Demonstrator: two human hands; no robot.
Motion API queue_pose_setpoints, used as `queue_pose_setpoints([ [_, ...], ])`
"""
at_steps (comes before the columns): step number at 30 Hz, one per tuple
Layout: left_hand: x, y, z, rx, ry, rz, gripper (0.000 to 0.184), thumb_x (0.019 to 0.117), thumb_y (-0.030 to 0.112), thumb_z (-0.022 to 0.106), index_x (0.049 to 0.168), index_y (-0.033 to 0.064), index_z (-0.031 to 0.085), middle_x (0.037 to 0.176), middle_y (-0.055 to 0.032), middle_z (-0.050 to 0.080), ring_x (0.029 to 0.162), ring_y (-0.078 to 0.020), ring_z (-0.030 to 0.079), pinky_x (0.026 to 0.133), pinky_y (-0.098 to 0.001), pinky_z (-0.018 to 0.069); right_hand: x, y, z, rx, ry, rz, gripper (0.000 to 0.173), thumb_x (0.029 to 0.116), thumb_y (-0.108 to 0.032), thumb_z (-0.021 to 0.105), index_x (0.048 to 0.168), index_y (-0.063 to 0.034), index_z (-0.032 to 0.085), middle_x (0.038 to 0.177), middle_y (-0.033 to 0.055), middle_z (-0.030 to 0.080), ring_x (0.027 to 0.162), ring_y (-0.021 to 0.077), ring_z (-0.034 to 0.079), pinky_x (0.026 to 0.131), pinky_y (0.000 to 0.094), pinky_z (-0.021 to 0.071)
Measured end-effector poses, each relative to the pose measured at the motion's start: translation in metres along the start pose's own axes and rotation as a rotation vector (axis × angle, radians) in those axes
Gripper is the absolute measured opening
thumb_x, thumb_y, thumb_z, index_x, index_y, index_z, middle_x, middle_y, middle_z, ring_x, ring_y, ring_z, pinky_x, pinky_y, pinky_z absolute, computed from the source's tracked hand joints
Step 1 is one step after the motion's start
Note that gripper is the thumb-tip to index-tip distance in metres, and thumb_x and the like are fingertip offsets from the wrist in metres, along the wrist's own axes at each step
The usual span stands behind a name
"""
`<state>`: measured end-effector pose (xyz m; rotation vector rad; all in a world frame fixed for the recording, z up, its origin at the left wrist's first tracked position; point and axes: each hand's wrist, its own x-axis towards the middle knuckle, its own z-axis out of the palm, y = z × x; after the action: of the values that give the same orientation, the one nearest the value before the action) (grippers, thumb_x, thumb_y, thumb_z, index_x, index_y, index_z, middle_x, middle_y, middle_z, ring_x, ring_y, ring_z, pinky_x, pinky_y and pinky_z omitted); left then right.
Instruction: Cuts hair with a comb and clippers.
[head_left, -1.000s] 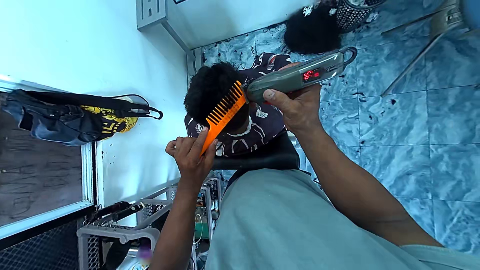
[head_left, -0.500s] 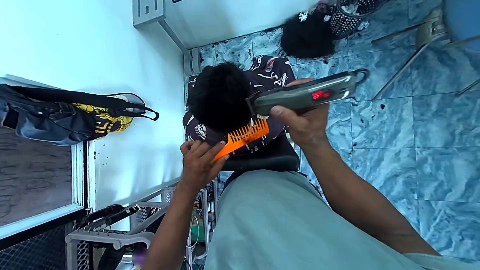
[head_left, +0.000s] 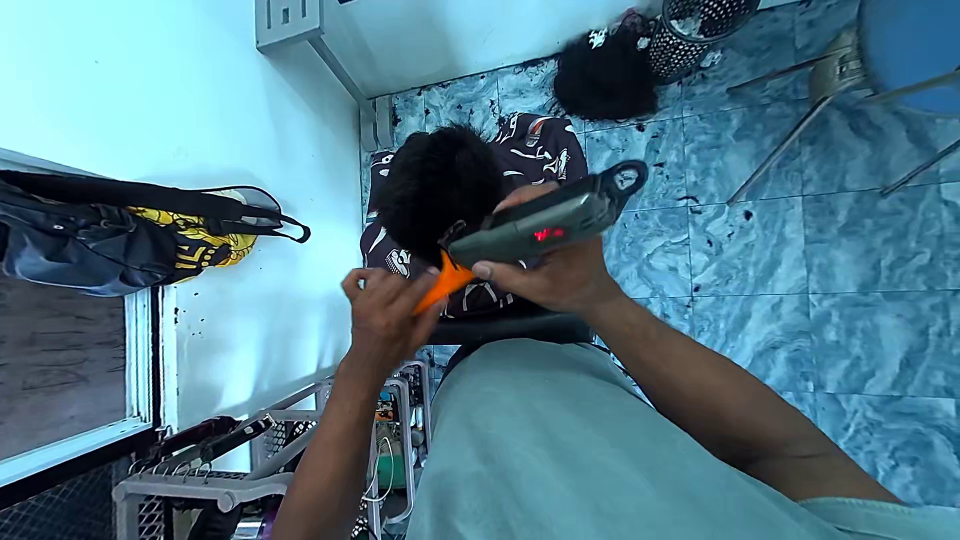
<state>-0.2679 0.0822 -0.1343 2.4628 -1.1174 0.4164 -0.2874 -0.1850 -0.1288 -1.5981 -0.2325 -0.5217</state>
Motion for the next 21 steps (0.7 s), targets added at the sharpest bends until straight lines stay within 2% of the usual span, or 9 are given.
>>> queue_pose_setpoints([
  [2,-0.006,0.006,0.005,-0.043,-0.146,0.034,0.033,0.0948,0.042,0.069,0.119,0.0200,0.077,0.084,-0.0029,0.068,0.085,-0.0206,0.062,0.101,-0.0546,0.0378,-0.005,0.003,-0.015,0.042,0.037,0.050,0.052,0.0773,-0.017,0.090,0.118,0.0001,0.063,0.107,0.0059,0.071,0.096,0.0140,0.071,0.087,0.0345,0.0635],
  [3,-0.006,0.007,0.006,-0.078,-0.149,0.018,0.032,0.0951,0.041,0.069,0.118,0.0206,0.078,0.083,-0.0018,0.067,0.084,-0.0190,0.061,0.101,-0.0532,0.0371,-0.004,0.008,-0.026,0.101,0.101,0.081,0.047,0.0801,-0.015,0.087,0.118,-0.0024,0.062,0.105,0.0041,0.072,0.093,0.0147,0.072,0.083,0.0358,0.0645],
  [6,0.009,0.007,-0.004,-0.146,-0.049,-0.111,0.032,0.0931,0.037,0.072,0.117,0.0158,0.078,0.077,-0.0028,0.065,0.078,-0.0185,0.059,0.096,-0.0521,0.0384,0.005,0.028,-0.054,0.323,0.310,0.182,0.041,0.0876,-0.013,0.081,0.122,-0.0067,0.059,0.105,0.0049,0.072,0.093,0.0213,0.072,0.081,0.0439,0.0643],
  [9,0.032,-0.002,-0.018,-0.132,0.011,-0.173,0.034,0.0924,0.034,0.074,0.118,0.0111,0.077,0.078,-0.0045,0.064,0.079,-0.0195,0.057,0.095,-0.0516,0.0360,0.018,0.036,-0.058,0.400,0.395,0.227,0.043,0.0890,-0.012,0.080,0.124,-0.0053,0.055,0.107,0.0081,0.071,0.097,0.0239,0.072,0.084,0.0451,0.0639],
  [18,0.048,-0.007,-0.028,-0.011,0.084,-0.081,0.034,0.0921,0.034,0.075,0.119,0.0131,0.078,0.077,-0.0039,0.061,0.080,-0.0201,0.054,0.093,-0.0493,0.0340,0.041,0.031,-0.034,0.381,0.329,0.126,0.045,0.0853,-0.004,0.082,0.121,0.0017,0.055,0.105,0.0134,0.071,0.096,0.0255,0.073,0.087,0.0453,0.0638],
  [21,0.048,-0.005,-0.027,-0.005,0.086,-0.068,0.033,0.0916,0.033,0.076,0.118,0.0130,0.078,0.077,-0.0037,0.061,0.080,-0.0203,0.054,0.093,-0.0494,0.0341,0.043,0.026,-0.030,0.326,0.295,0.067,0.044,0.0835,-0.003,0.082,0.119,0.0020,0.057,0.102,0.0113,0.072,0.091,0.0227,0.074,0.081,0.0421,0.0652],
])
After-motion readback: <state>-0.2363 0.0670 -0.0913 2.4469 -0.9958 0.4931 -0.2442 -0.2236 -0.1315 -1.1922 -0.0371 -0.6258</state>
